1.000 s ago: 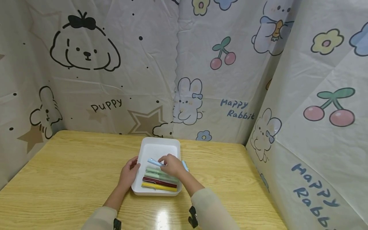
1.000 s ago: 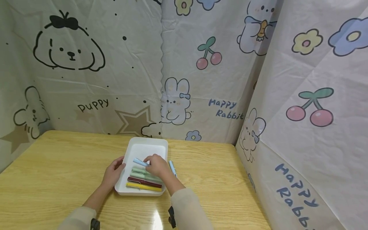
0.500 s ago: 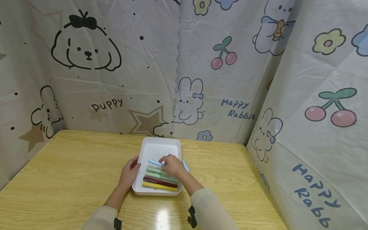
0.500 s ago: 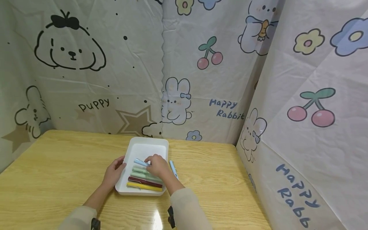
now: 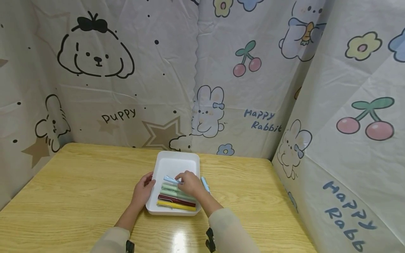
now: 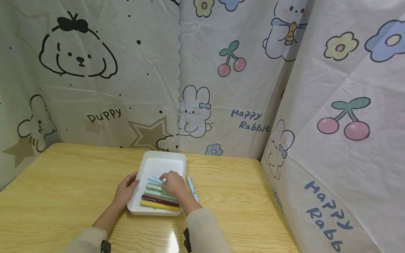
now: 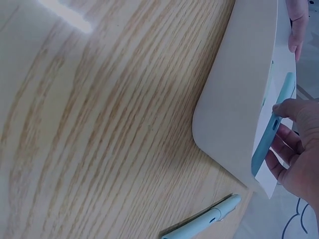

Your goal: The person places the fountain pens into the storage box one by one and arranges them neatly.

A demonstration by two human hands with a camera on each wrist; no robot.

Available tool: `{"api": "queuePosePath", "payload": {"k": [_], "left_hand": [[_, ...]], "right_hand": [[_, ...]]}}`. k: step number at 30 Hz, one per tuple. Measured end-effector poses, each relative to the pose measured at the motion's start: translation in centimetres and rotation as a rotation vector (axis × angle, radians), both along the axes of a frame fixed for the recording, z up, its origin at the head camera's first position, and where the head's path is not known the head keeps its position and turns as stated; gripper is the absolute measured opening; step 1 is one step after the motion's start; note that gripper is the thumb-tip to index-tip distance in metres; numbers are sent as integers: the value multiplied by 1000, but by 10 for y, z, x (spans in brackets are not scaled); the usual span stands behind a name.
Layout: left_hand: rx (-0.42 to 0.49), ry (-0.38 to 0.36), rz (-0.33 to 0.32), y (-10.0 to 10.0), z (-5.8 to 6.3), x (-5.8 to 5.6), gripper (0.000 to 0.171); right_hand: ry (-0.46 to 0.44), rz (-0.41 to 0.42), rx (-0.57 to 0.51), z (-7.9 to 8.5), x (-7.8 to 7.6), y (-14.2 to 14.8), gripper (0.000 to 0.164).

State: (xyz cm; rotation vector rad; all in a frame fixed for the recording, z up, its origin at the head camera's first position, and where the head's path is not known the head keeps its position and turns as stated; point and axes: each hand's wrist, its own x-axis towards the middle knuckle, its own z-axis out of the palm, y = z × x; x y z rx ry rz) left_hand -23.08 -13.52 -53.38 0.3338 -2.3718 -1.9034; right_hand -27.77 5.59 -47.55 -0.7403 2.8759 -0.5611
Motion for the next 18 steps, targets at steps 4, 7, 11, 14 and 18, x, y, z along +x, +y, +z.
{"api": "queuePosePath", "payload": {"k": [4, 7, 11, 14, 18], "left_hand": [[-5, -19, -5, -1, 0, -1, 43], [-11, -15, -1, 0, 0, -1, 43], [-16, -7, 6, 0, 1, 0, 42], [-23, -6, 9, 0, 0, 0, 42], [-19, -6, 4, 0, 1, 1, 42]], "right_hand": [[-4, -7, 4, 0, 1, -1, 26], [-14, -13, 10, 0, 2, -2, 26], [-16, -16, 17, -3, 3, -3, 26], [-12, -22, 20, -5, 3, -3, 26], [-9, -31, 21, -5, 3, -3, 26]]}}
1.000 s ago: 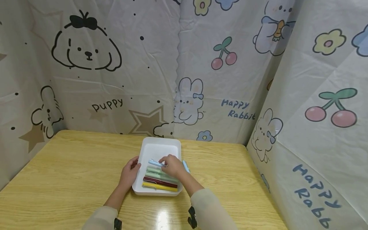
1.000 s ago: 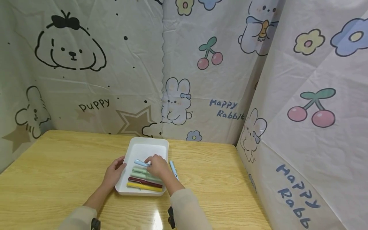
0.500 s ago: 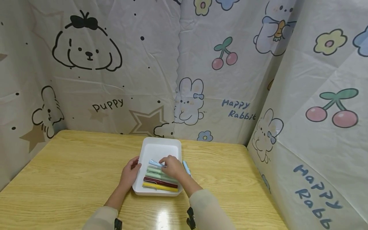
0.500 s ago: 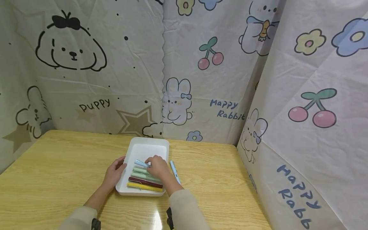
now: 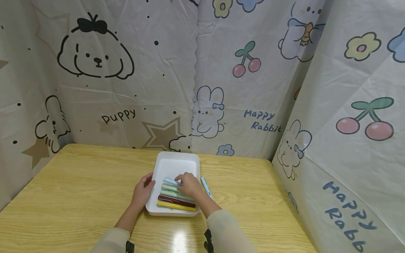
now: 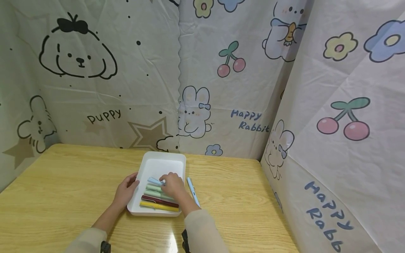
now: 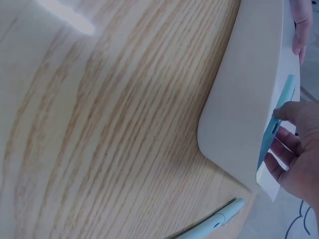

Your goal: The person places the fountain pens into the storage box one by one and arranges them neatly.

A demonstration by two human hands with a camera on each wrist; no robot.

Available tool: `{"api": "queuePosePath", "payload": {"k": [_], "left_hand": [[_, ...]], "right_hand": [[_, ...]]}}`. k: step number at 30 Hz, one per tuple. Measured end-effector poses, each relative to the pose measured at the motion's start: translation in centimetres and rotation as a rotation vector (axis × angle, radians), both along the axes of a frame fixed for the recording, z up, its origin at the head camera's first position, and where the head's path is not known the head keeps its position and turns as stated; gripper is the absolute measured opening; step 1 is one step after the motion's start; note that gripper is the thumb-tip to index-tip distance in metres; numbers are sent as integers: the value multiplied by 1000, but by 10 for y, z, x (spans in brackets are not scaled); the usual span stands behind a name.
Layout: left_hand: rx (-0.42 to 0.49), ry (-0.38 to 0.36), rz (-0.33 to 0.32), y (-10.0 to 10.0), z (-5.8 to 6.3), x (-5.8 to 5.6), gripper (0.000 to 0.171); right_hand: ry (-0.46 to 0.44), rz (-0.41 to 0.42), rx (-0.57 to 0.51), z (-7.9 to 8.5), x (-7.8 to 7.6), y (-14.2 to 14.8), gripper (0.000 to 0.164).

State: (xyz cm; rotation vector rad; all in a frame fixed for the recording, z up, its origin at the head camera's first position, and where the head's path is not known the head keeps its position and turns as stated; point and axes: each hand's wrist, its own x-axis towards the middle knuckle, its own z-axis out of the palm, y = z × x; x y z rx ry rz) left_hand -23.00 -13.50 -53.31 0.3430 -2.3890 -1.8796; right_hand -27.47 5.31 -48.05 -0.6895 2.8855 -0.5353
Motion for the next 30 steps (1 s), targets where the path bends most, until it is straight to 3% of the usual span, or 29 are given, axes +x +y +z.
{"api": "queuePosePath", "payload": {"k": [8, 17, 30], "left_hand": [[2, 0, 4, 0, -2, -1, 42], [14, -4, -2, 0, -4, -3, 43], [18, 13, 4, 0, -2, -2, 42]], "right_hand": [[8, 8, 7, -1, 1, -3, 27], [-46, -25, -10, -6, 1, -3, 28], [-21, 4, 23, -8, 3, -3, 25]]}}
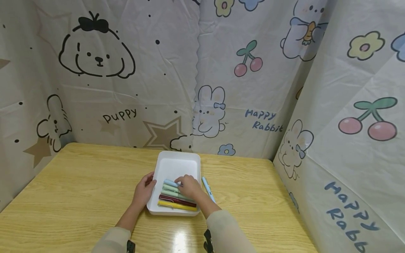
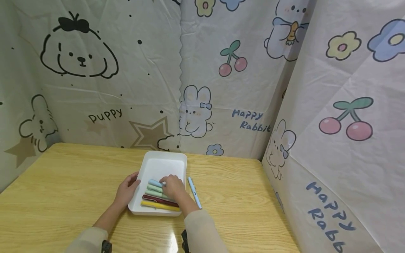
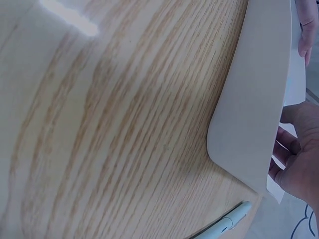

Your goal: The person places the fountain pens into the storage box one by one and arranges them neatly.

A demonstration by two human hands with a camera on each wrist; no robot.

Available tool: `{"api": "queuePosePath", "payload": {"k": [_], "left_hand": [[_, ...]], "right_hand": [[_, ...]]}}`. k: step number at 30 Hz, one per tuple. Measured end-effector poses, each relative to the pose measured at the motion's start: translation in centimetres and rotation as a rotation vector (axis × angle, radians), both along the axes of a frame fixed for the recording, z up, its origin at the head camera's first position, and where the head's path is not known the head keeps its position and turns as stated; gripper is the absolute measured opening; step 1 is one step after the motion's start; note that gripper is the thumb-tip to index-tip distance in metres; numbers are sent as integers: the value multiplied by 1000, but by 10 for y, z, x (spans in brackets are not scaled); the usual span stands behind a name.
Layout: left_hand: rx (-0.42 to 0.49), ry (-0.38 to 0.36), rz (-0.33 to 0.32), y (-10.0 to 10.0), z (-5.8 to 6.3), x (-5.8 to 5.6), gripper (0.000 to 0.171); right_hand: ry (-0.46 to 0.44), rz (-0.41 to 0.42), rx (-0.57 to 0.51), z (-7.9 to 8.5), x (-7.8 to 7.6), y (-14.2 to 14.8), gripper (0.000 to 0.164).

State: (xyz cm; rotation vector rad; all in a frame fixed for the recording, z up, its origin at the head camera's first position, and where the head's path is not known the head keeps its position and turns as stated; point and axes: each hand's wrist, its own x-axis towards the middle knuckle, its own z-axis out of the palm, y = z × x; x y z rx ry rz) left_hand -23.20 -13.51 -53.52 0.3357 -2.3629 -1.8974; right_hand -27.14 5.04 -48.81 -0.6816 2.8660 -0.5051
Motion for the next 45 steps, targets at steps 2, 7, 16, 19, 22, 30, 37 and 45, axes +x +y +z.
{"api": "queuePosePath", "payload": {"k": [2, 7, 16, 19, 22, 30, 37, 45], "left_hand": [[2, 1, 2, 0, 1, 0, 42], [6, 3, 2, 0, 1, 0, 42], [-1, 7, 6, 1, 1, 1, 42], [0, 6, 3, 1, 1, 1, 42], [5, 4, 0, 1, 1, 2, 42], [19, 21, -7, 0, 0, 0, 42], [3, 16, -8, -1, -1, 0, 42], [-6, 10, -8, 0, 0, 0, 43]], "right_hand": [[1, 0, 2, 1, 0, 0, 25], [7, 7, 8, 1, 1, 1, 25], [5, 27, 14, 1, 2, 1, 26], [-5, 27, 15, 3, 3, 0, 26], [-3, 30, 14, 3, 3, 0, 26], [-17, 27, 14, 1, 0, -1, 28], [-42, 3, -14, 1, -2, 1, 28], [-47, 5, -62, 7, -3, 5, 25]]}}
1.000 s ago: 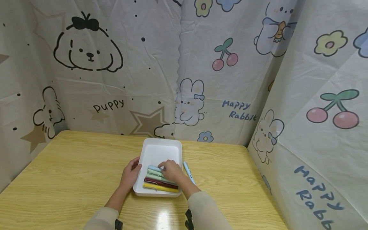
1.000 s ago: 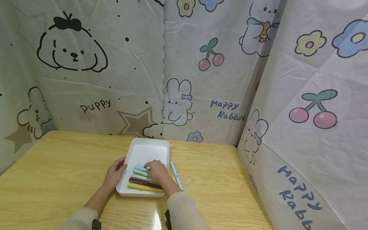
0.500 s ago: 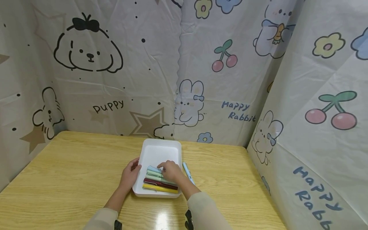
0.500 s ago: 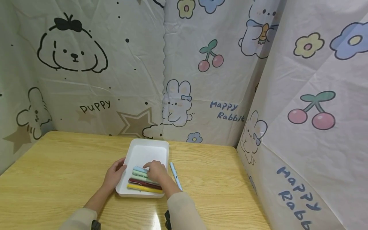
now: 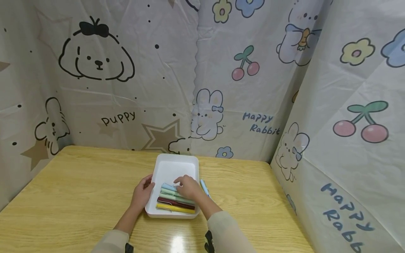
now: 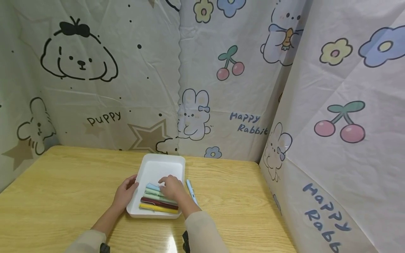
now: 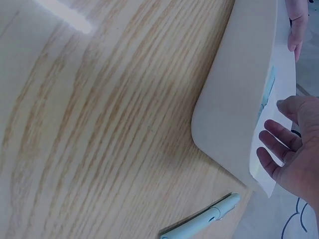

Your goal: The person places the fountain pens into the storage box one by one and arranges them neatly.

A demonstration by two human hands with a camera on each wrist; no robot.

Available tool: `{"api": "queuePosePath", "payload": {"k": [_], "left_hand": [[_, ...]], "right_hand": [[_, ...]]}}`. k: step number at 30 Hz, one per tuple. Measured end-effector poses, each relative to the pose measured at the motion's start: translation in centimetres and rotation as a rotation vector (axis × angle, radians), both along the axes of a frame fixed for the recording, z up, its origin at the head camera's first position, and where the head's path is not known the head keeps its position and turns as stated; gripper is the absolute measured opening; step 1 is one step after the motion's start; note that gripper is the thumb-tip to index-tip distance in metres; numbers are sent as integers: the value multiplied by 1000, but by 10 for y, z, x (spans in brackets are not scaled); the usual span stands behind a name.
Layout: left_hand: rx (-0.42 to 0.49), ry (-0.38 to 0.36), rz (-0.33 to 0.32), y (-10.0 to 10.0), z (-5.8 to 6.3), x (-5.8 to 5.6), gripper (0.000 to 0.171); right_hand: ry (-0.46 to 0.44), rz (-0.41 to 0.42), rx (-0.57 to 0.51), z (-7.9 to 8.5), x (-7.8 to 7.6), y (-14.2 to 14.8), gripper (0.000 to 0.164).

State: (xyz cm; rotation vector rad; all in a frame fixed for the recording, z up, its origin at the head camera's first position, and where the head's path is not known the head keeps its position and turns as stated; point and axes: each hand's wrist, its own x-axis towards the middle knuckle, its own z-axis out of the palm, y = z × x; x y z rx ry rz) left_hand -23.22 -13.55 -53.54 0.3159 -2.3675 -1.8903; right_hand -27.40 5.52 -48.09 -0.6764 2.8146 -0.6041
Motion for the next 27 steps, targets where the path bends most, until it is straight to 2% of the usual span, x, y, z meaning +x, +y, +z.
{"api": "queuePosePath", "payload": {"k": [7, 17, 27], "left_hand": [[1, -7, -1, 0, 1, 1, 43], [-4, -3, 1, 0, -1, 0, 43], [1, 1, -2, 0, -1, 1, 43]], "right_hand": [[37, 45, -33, 10, -2, 1, 25], [30, 19, -109, 24, -3, 12, 26], [33, -17, -203, 27, -10, 29, 27]]}}
